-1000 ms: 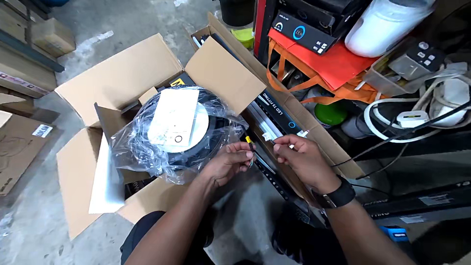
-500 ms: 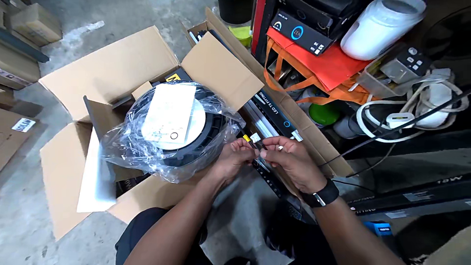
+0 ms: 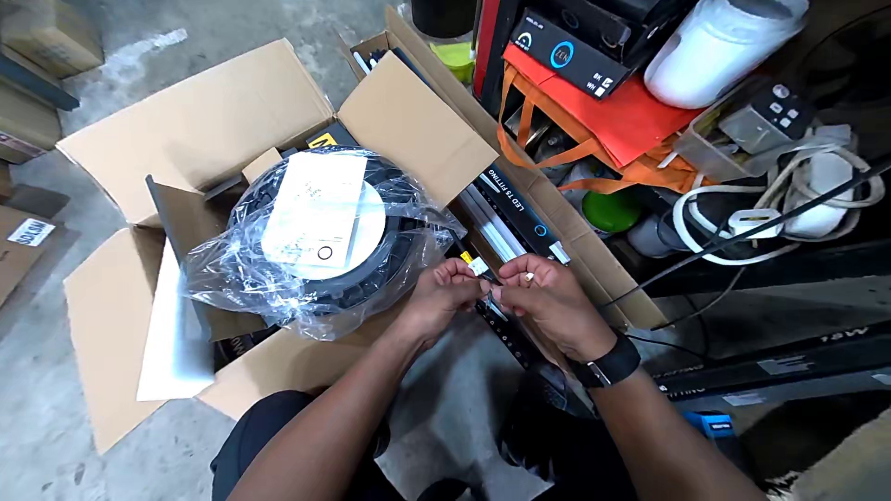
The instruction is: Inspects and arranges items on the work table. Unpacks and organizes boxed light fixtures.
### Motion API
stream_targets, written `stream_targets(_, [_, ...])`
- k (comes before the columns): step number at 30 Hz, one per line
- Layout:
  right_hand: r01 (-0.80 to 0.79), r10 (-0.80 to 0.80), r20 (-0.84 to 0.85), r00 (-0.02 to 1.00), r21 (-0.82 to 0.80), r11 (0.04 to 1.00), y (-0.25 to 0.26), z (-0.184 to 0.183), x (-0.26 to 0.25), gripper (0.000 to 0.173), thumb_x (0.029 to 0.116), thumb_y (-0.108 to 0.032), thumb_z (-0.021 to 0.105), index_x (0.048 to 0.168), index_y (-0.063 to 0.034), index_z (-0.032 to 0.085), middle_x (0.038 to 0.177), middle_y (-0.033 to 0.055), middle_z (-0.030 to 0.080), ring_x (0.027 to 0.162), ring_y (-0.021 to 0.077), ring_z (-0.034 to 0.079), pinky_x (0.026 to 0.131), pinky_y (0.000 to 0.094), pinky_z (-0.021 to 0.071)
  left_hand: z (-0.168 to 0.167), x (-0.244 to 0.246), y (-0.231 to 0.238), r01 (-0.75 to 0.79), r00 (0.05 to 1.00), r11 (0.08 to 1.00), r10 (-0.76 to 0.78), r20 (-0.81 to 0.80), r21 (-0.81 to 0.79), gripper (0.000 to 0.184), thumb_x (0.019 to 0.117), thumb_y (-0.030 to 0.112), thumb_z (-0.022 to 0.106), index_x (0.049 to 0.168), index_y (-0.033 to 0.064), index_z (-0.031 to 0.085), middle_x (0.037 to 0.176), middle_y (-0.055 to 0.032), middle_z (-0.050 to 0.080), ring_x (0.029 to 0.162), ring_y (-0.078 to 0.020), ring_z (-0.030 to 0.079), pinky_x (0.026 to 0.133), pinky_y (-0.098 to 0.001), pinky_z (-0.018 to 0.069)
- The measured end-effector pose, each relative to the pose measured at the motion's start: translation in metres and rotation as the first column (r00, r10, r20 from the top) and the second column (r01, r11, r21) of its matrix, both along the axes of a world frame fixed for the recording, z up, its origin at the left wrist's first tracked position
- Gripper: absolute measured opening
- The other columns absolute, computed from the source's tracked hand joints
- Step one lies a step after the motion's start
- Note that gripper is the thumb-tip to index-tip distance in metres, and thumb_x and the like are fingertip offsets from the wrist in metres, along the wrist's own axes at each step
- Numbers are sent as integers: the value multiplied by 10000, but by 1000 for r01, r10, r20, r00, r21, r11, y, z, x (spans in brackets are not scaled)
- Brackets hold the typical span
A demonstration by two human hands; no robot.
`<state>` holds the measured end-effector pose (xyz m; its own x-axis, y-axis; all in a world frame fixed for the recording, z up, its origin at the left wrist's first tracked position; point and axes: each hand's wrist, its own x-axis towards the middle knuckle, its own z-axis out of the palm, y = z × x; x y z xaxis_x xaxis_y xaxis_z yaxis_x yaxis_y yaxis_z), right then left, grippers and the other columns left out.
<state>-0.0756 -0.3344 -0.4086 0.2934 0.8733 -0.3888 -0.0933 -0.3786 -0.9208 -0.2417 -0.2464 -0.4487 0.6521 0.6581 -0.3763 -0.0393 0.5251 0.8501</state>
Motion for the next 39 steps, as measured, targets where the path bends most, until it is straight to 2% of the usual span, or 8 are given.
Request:
stream_targets(18, [-14,12,-76,997,-36,999,1,-2,3,219,845,45,726,1049,31,648,772,105,685,632,133,630,582,243,529,3,-6,5,91,996,995,-89,30,-49,209,861,-48,687,1046,-1,602,789,-67,679,655,-111,633,654,-262,561])
stream_targets(21, [-12,10,-80,997,-26,1000,4,-2,2,212,845,50,723,1043,33,650,766,102,678,632,136,630,586,246,535,7,-7,3,30,998,984,-21,51,-176,265,867,-54,678,1063,29,522,771,-80,643,622,-132,619,616,-277,561])
stream_targets(23, [7,-8,-104,995,-11,1000,4,0,0,213,849,47,722,1050,39,652,767,107,680,637,138,633,591,251,539,8,-8,3,-5,994,980,26,102,-199,247,868,-61,677,978,48,484,737,-89,639,619,-151,630,625,-296,568])
stream_targets(27, [85,-79,-172,982,28,996,6,2,-3,236,861,43,713,1084,38,636,802,122,685,658,152,637,611,265,549,8,-10,3,-34,997,986,23,70,164,164,886,-76,637,1022,-2,583,870,-104,725,766,-157,694,745,-317,586])
stream_targets(29, [120,-114,-199,973,17,993,6,3,-3,255,871,39,709,1112,34,625,821,132,682,668,160,641,619,274,556,0,-9,-2,-36,996,843,74,-49,536,214,883,-1,703,1095,-3,668,967,-71,736,814,-130,695,750,-290,594])
stream_targets(31, [141,-136,-222,965,6,990,8,4,-4,260,875,37,705,1122,30,624,827,133,679,669,161,643,618,275,560,-10,-9,-5,-10,981,594,162,-107,804,241,912,161,742,1126,49,737,1023,-42,719,876,-98,666,793,-277,575])
stream_targets(35, [167,-162,-266,950,-5,986,9,4,-8,241,876,39,699,1106,38,625,814,137,673,662,164,639,618,275,560,-14,-10,-3,-59,968,335,248,-28,940,193,938,205,728,1108,129,775,1023,-21,686,987,-139,637,862,-344,563])
stream_targets(39, [181,-180,-324,929,-26,983,8,3,-9,218,891,38,674,1102,43,616,799,135,666,655,161,635,621,277,563,-12,-9,1,-50,975,248,223,-6,967,140,959,175,691,1045,149,799,996,17,708,1009,-134,618,912,-359,512])
